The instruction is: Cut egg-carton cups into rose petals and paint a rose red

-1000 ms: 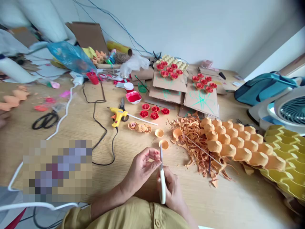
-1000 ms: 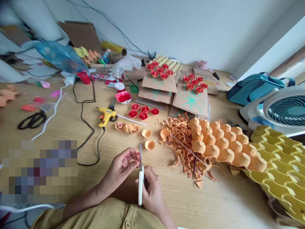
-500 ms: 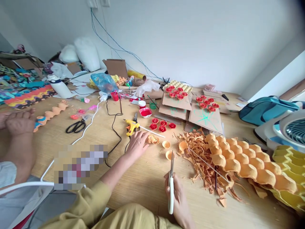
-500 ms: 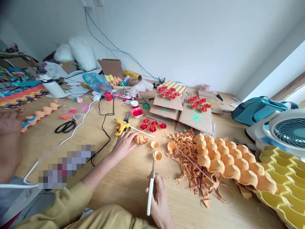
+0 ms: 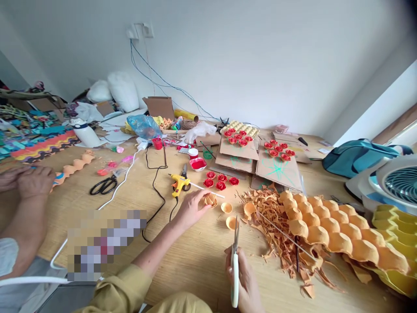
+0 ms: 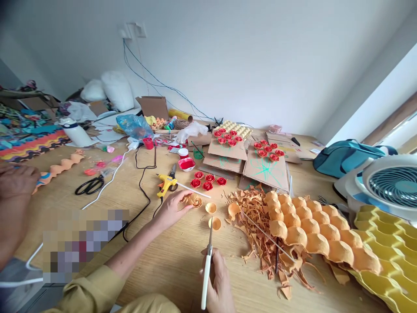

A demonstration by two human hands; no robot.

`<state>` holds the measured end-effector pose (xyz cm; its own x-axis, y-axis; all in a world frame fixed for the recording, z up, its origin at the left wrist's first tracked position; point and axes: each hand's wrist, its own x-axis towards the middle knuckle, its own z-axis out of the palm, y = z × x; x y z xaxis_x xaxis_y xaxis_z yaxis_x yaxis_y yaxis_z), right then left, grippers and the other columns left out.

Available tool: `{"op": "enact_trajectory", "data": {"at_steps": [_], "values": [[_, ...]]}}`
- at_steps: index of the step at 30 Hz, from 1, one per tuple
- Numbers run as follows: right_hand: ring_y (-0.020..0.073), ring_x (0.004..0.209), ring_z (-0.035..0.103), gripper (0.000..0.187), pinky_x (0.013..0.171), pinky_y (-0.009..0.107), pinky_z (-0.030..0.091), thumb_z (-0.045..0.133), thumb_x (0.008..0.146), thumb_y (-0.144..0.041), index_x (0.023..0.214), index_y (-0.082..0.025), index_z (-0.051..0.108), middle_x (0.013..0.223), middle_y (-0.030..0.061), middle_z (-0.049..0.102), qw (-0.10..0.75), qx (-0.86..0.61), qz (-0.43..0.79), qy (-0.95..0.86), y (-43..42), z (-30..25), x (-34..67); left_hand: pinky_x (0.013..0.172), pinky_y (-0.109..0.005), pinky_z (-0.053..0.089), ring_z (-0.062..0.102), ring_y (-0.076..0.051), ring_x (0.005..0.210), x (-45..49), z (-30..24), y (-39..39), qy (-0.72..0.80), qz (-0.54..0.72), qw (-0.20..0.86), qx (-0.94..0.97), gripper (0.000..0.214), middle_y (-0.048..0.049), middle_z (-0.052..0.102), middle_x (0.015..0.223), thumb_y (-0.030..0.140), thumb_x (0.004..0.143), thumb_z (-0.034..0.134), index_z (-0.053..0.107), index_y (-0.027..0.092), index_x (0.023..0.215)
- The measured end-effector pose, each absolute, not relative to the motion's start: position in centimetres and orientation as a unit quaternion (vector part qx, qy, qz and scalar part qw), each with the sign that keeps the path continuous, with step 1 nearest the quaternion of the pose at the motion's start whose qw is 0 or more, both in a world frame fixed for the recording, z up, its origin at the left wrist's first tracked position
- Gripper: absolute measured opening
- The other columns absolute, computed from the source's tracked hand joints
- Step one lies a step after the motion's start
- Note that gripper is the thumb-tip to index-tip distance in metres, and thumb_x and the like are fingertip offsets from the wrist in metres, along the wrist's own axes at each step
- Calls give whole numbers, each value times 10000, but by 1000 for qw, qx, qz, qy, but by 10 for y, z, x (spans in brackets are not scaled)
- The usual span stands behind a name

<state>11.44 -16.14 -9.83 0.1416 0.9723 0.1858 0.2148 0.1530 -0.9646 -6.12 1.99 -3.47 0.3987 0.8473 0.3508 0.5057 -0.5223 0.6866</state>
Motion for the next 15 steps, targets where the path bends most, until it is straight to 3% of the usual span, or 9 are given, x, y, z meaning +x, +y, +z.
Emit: {"op": "enact_trajectory", "data": {"at_steps": [4,6,10,15], "values": [[171,644,510,396,610,286,437,521,911,-569,1078,-221,611,729,2,562,544,-507,455,-491,-159,-96,116,741,-285,492,670,-175,844,-50,-30,-5,328,352,600,639,415,-76,667,1058,393,873,623,565,195,1233],[159,607,485,467,570,279,412,561,879,-604,1132,-213,594,731,2,575,553,-491,497,-454,-156,-93,117,685,-250,474,670,-156,793,-43,-31,-19,297,328,705,555,419,-60,658,960,433,873,628,568,173,1197],[163,625,501,427,593,293,411,664,841,-539,1104,-217,569,743,9,607,604,-477,515,-377,-151,-88,121,678,-237,464,655,-136,773,-31,-35,-41,270,291,754,524,399,-53,636,939,423,880,635,597,157,1176],[215,713,582,374,678,375,483,678,823,-520,1051,-250,555,807,47,650,658,-465,513,-296,-144,-87,126,704,-249,475,628,-143,829,-21,-40,-53,257,280,688,618,372,-79,649,1074,363,923,573,594,199,1256]]}}
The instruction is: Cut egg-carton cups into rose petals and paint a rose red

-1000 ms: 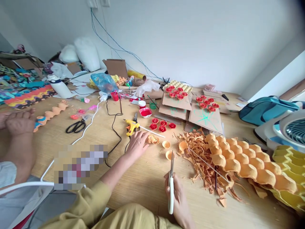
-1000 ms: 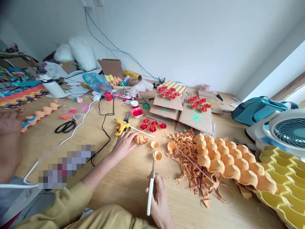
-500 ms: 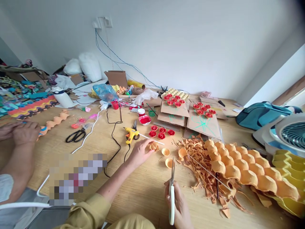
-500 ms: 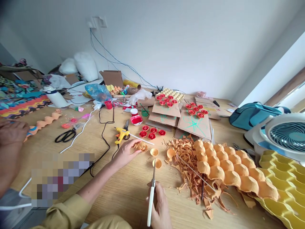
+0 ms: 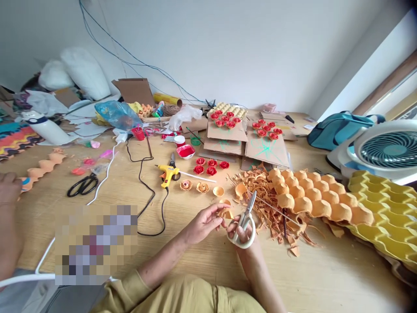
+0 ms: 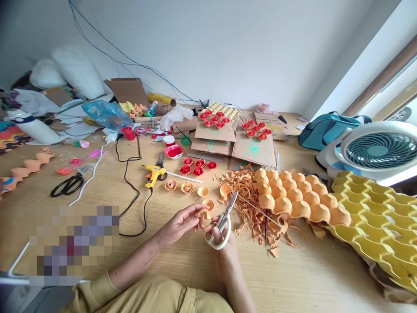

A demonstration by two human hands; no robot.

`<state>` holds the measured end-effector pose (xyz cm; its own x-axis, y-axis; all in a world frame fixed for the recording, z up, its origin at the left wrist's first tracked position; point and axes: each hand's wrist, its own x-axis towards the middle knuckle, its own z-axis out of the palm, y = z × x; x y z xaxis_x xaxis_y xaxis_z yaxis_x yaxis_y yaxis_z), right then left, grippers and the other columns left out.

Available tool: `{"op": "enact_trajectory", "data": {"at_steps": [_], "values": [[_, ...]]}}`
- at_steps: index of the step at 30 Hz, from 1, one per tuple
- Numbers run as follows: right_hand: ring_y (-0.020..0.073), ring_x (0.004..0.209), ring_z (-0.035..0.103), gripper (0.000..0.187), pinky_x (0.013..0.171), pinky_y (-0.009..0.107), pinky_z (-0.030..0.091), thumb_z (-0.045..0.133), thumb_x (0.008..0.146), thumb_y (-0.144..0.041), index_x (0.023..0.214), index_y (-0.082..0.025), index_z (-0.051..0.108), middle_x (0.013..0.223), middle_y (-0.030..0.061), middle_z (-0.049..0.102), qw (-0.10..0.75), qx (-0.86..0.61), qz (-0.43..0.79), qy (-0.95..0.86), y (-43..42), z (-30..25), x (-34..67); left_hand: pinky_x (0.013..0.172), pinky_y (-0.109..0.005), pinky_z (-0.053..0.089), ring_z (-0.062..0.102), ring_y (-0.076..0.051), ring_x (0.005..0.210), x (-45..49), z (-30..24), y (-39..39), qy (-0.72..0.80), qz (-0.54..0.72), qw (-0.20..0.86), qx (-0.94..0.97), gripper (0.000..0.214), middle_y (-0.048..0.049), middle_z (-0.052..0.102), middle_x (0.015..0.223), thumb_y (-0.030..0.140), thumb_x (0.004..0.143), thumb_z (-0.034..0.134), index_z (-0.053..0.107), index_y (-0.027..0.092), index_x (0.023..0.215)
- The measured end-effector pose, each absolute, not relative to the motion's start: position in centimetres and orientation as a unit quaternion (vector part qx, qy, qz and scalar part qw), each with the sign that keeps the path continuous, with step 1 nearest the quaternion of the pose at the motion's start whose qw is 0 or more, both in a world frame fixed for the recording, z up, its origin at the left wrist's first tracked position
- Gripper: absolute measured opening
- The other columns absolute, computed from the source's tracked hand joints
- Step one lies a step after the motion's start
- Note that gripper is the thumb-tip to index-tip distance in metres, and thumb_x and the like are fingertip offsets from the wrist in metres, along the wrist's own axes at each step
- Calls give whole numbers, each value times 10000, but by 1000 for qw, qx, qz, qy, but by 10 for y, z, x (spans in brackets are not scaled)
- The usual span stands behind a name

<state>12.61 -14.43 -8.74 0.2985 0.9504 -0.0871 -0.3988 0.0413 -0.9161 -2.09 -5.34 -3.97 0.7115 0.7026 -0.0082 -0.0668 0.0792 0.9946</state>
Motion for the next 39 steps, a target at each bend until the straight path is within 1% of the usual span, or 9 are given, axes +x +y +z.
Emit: {"op": "enact_trajectory", "data": {"at_steps": [2,5,7,10,14,19,25,30,39], "values": [[218,710,590,361,686,386,498,672,815,-521,1041,-268,546,814,38,644,660,-474,511,-281,-143,-90,128,754,-271,493,621,-166,901,-19,-43,-54,252,281,648,661,299,-85,649,1119,326,936,538,649,209,1188],[220,754,610,333,703,378,508,663,820,-488,1033,-273,523,873,32,637,652,-482,515,-278,-141,-93,130,940,-343,477,598,-219,1096,-16,-47,-54,228,293,616,695,235,-91,653,1160,269,932,519,726,215,1029],[222,765,613,353,691,365,505,692,799,-459,1025,-263,504,877,31,629,654,-475,523,-273,-141,-94,129,1004,-361,449,574,-231,1177,-15,-49,-53,227,295,639,674,236,-91,640,1224,244,915,534,718,224,1062],[199,724,589,401,657,331,483,742,765,-418,1024,-252,485,831,11,598,681,-468,509,-241,-141,-90,127,891,-329,502,601,-226,1132,-15,-51,-54,276,284,709,583,348,-110,610,1280,292,916,547,597,227,1255],[140,681,533,403,643,272,441,792,739,-368,995,-245,506,786,-33,558,711,-479,474,-202,-143,-84,126,752,-273,495,636,-190,963,-14,-50,-60,303,237,785,485,426,-117,639,1155,419,873,639,550,180,1214],[131,686,522,380,646,260,426,802,749,-373,998,-238,548,772,-39,560,699,-482,483,-215,-146,-83,125,790,-264,461,623,-146,864,-8,-46,-69,302,258,813,425,561,-41,655,964,266,673,845,550,175,1142],[153,686,550,376,644,278,449,800,734,-400,962,-221,561,756,-20,596,693,-486,486,-218,-145,-81,122,816,-279,444,619,-151,868,-6,-43,-68,291,296,782,465,552,-47,663,966,233,722,793,523,168,1200],[138,675,522,327,621,259,435,794,753,-370,946,-215,580,768,-13,593,672,-475,516,-238,-145,-84,122,780,-274,429,583,-135,793,-6,-42,-67,297,318,763,478,544,-16,645,857,223,743,771,511,158,1217],[139,744,544,318,679,255,457,800,752,-335,963,-241,581,835,-20,596,701,-422,545,-181,-143,-81,123,795,-305,432,588,-153,824,-8,-45,-66,278,294,764,502,527,-49,649,927,241,778,745,501,160,1238]]}}
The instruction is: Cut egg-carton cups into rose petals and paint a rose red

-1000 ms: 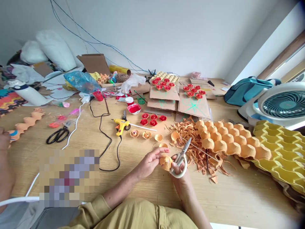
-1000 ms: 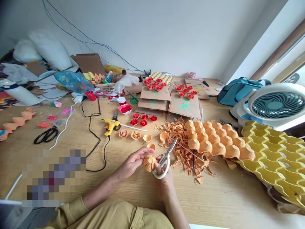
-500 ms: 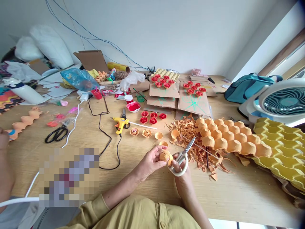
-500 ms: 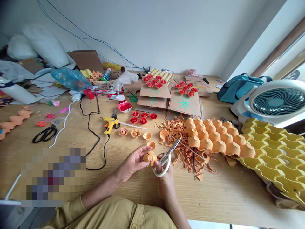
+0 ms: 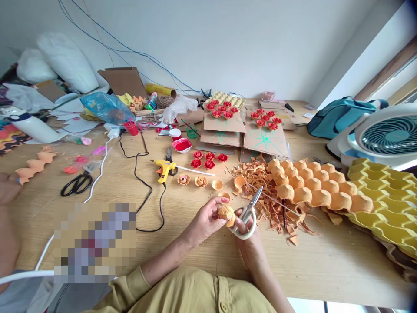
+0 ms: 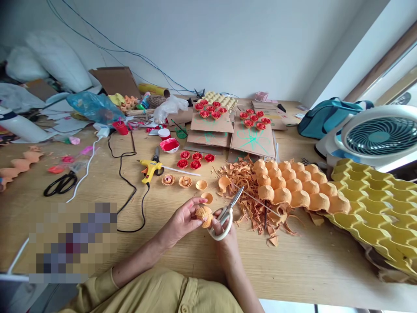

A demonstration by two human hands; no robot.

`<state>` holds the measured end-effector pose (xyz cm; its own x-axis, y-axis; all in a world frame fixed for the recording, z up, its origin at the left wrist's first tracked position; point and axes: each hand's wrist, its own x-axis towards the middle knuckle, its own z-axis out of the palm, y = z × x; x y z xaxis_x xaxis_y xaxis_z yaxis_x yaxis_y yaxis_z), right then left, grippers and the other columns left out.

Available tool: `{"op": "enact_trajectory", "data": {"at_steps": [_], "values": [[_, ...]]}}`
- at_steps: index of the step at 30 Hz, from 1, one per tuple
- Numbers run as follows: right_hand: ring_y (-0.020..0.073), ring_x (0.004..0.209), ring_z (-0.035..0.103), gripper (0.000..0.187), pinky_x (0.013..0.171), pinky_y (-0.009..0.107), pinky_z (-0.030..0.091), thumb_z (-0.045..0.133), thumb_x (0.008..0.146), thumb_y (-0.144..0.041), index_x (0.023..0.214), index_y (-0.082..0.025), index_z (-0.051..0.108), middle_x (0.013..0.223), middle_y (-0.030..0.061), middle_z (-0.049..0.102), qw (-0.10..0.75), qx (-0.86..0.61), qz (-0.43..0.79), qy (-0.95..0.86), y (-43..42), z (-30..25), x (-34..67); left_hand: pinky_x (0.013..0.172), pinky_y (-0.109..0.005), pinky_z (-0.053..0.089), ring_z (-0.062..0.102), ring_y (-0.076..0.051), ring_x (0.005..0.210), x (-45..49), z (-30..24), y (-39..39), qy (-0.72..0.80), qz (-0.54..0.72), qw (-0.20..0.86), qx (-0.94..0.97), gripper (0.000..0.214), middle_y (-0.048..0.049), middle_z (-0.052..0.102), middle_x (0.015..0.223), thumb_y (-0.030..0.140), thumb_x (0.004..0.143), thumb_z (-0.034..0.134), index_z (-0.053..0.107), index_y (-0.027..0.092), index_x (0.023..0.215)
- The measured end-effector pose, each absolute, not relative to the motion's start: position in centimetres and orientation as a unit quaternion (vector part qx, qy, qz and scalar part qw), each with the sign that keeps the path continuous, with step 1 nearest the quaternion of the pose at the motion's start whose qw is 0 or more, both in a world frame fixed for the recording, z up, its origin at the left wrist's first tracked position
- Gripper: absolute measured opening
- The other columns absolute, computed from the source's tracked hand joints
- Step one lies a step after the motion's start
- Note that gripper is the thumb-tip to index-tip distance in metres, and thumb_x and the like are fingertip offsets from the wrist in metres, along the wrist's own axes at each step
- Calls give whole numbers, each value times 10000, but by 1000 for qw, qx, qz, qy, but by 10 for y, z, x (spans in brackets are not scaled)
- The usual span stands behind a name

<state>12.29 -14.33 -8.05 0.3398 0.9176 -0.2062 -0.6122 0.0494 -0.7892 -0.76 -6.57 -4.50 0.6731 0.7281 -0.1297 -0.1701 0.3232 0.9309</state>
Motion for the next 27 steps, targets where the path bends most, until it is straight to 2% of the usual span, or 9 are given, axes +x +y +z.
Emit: {"op": "enact_trajectory", "data": {"at_steps": [6,12,15,18,21,27], "values": [[134,720,538,313,659,251,456,796,749,-336,951,-238,577,817,-23,594,683,-407,574,-192,-144,-80,123,774,-282,424,564,-134,808,-8,-42,-67,268,313,751,516,462,-25,619,899,252,810,724,536,175,1225],[148,767,565,373,710,270,470,815,715,-334,975,-250,561,857,-22,599,715,-417,532,-179,-143,-82,124,805,-295,417,594,-168,897,-7,-48,-71,269,314,806,423,600,-52,661,975,296,743,803,518,199,1263],[160,777,578,383,733,295,476,812,718,-326,978,-255,540,868,-20,598,735,-438,484,-184,-143,-84,125,720,-258,395,578,-155,882,-5,-56,-74,289,281,826,395,477,-73,671,1032,322,731,815,612,183,1139],[153,722,564,381,690,291,466,798,735,-329,995,-254,530,835,-26,590,735,-464,450,-206,-144,-87,125,674,-241,376,541,-123,788,-3,-63,-77,279,260,838,389,322,-57,673,950,299,688,849,682,150,919],[143,707,551,364,668,277,453,785,757,-338,1004,-251,532,816,-32,578,721,-483,438,-234,-145,-89,125,711,-244,390,549,-123,777,0,-66,-79,285,275,840,371,264,-35,672,860,278,675,858,697,148,840],[140,694,533,354,652,275,458,780,753,-378,985,-233,555,829,-18,579,696,-551,376,-269,-149,-87,123,887,-297,420,624,-180,914,2,-61,-80,264,310,843,351,252,-51,726,891,254,687,846,726,159,887]]}}
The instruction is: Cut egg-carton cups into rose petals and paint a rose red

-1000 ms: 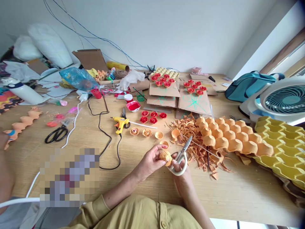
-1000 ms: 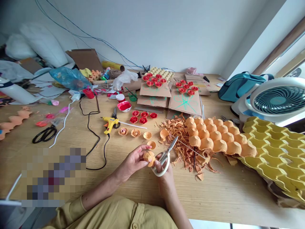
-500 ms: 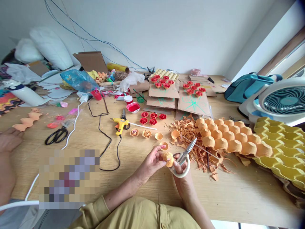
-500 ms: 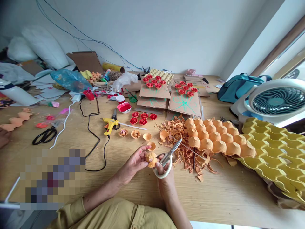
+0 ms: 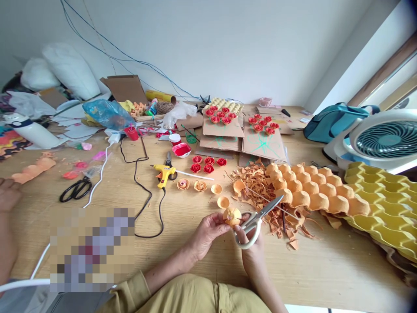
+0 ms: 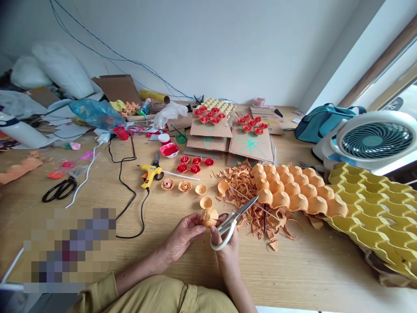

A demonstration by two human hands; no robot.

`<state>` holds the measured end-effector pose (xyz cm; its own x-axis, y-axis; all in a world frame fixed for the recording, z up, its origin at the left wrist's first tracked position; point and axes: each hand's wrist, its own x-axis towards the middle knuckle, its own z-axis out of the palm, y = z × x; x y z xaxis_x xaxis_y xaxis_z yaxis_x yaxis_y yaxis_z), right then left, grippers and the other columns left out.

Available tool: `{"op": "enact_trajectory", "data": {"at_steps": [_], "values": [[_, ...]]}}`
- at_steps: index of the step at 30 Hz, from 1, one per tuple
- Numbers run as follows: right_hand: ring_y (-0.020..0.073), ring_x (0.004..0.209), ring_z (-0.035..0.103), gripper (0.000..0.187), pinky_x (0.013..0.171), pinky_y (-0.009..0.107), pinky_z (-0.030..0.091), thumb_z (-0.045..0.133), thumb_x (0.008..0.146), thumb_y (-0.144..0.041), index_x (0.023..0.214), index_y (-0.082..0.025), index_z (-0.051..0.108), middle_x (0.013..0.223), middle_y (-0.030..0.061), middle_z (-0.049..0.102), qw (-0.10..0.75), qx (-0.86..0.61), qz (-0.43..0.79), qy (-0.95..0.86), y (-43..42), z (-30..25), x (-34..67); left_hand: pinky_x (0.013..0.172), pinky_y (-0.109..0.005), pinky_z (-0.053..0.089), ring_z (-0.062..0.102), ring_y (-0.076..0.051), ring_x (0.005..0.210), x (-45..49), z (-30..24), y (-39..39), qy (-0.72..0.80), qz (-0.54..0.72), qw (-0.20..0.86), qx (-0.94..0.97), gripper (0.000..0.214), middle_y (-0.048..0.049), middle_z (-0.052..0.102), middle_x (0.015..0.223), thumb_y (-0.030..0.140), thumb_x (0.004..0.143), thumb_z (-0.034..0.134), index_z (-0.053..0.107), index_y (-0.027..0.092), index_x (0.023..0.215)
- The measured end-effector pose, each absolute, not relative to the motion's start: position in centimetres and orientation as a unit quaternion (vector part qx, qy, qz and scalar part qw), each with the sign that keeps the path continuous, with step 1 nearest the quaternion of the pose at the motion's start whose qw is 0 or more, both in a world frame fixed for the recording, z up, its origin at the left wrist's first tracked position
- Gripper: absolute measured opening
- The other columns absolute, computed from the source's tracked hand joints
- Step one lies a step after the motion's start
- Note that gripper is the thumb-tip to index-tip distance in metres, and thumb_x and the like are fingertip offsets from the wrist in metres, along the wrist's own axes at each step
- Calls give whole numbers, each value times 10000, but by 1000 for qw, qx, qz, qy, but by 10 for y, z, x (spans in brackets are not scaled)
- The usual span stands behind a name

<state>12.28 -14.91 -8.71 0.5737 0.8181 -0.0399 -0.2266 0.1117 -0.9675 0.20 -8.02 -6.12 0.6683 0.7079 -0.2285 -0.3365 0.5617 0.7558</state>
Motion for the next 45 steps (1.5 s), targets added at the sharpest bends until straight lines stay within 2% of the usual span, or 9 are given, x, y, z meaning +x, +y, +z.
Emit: {"op": "enact_trajectory", "data": {"at_steps": [3,9,15,18,23,31,41,45], "values": [[131,646,503,343,612,263,442,769,763,-394,985,-231,563,773,-29,562,683,-568,363,-281,-150,-87,122,872,-291,426,623,-179,901,2,-57,-79,261,317,840,354,262,-63,733,913,252,685,845,736,146,898],[140,645,480,282,597,268,414,687,849,-461,936,-223,566,796,4,584,647,-536,415,-348,-151,-83,120,663,-227,374,499,-94,670,-3,-51,-67,315,372,802,345,248,-12,694,808,257,653,863,730,147,830],[156,627,423,451,577,277,372,513,883,-671,949,-232,592,743,5,547,574,-506,473,-437,-154,-82,118,668,-234,369,476,-89,653,-12,-39,-49,319,431,774,337,240,-9,689,779,262,625,876,735,153,786],[165,660,441,478,610,283,383,504,873,-693,922,-225,592,748,6,539,529,-517,474,-478,-155,-88,118,660,-229,369,472,-80,646,-15,-34,-44,319,451,770,319,270,-1,682,771,272,600,890,743,153,792],[151,602,413,510,564,275,349,485,861,-707,807,-208,573,667,-10,486,472,-534,460,-530,-155,-93,119,668,-212,394,480,-62,636,-18,-28,-40,313,459,774,304,328,9,664,770,296,617,888,752,158,882],[176,631,465,412,563,276,393,629,802,-618,781,-207,647,656,5,537,487,-542,442,-523,-154,-88,117,680,-231,409,504,-70,635,-16,-27,-48,319,439,788,292,319,-1,661,769,305,630,881,723,146,857],[185,644,489,386,581,283,418,647,792,-600,803,-215,661,663,6,545,494,-555,451,-495,-156,-87,118,678,-245,394,494,-85,654,-11,-27,-56,312,409,807,291,290,-11,655,768,323,660,859,704,145,829],[178,633,484,345,578,277,417,624,833,-552,814,-210,662,642,0,536,490,-555,448,-502,-158,-89,118,663,-236,397,498,-83,657,-10,-27,-57,312,410,810,282,299,-15,656,774,322,657,862,702,142,834]]}}
